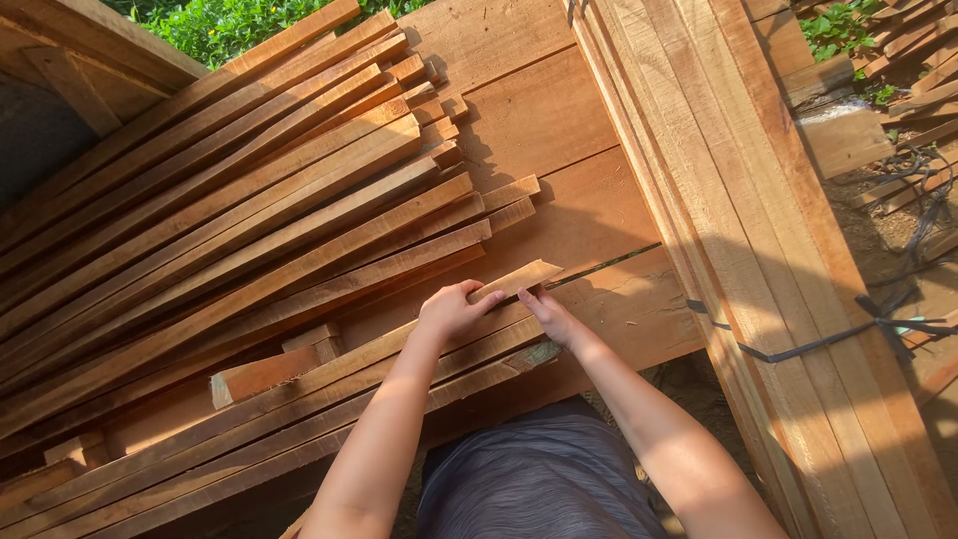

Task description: Sorting and bundling thin wooden planks using plastic strips in a workshop setting.

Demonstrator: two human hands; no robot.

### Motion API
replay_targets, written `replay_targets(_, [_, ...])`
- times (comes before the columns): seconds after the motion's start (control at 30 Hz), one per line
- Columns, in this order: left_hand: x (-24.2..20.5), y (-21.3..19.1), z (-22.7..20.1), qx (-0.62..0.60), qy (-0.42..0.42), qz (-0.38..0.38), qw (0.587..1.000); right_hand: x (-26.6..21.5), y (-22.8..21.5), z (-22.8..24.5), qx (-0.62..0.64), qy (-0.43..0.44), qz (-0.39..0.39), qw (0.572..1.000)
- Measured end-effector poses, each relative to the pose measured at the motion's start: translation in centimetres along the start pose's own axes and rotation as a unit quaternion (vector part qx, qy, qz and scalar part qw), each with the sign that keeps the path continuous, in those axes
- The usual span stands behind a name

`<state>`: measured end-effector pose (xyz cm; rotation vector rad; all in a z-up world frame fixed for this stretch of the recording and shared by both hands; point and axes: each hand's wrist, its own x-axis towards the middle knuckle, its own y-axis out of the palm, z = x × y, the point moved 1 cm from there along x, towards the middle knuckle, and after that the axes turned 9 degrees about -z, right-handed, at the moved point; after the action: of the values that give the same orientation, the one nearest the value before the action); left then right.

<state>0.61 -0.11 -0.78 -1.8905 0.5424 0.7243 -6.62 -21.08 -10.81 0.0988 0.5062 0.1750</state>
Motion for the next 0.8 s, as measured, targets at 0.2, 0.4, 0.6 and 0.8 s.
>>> replay_targets(0.2, [-1.6,0.1,-0.6,0.009,0.088,-0.066,0.994,0.1,0.2,-2.4,0.043,-0.002,-0.006,0.999])
replay_targets(0.4, [-2.1,0.5,-0.1,0.005,0.107,-0.096,0.99,0.2,-0.7,3.0,0.238,0.06,-0.163,0.956])
replay_targets(0.6, [-1.4,0.6,0.5,0.006,0.093,-0.09,0.992,1.7,0.7,1.1,0.179,-0.015,-0.126,0.976])
replay_targets(0.8, [-2.3,1.0,2.0,0.012,0.119,-0.127,0.985,1.1,0.7,2.2,0.038,-0.044,-0.081,0.995])
